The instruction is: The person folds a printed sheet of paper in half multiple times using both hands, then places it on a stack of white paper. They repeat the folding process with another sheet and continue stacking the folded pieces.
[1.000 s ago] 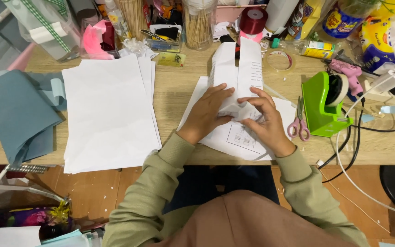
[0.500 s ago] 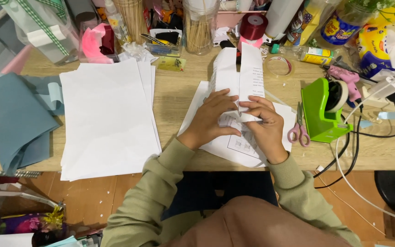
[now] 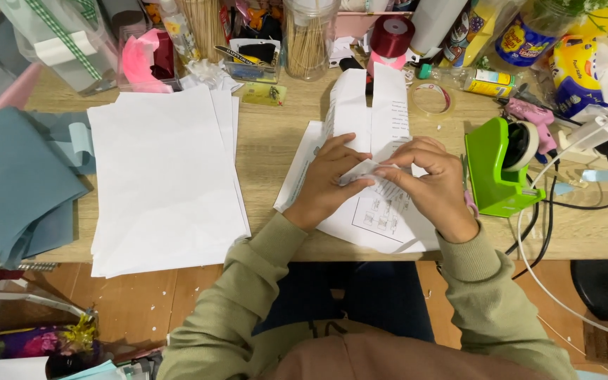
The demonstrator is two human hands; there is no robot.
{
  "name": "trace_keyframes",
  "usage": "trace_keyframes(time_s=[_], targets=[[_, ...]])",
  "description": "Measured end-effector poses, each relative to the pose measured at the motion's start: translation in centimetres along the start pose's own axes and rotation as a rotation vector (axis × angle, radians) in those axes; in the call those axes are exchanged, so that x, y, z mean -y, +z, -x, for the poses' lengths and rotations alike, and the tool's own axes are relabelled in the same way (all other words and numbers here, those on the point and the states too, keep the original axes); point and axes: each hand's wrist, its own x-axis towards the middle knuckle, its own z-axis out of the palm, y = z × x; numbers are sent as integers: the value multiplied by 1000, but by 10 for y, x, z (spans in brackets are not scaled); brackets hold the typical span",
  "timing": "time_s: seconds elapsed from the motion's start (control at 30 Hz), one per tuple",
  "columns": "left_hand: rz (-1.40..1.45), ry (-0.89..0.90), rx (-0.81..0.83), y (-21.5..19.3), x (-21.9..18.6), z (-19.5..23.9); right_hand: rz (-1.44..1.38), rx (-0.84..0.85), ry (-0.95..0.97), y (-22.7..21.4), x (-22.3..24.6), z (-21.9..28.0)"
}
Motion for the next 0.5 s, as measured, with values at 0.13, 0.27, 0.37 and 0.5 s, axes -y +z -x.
trace_keyframes(time_s=[0.13,0.27,0.37,0.5], targets=[[-2,27,-10,-1,-4,-2,1,133,-16,-2,19,-15],[55,-6,6,-2,-4,-1,60,116,-26,8,13,-19],[76,-6,7,-2,-3,-1,15,143,-29,3,9,-23],[66,-4,28,-3,-4,-2,67,182,-36,0,7,-25]])
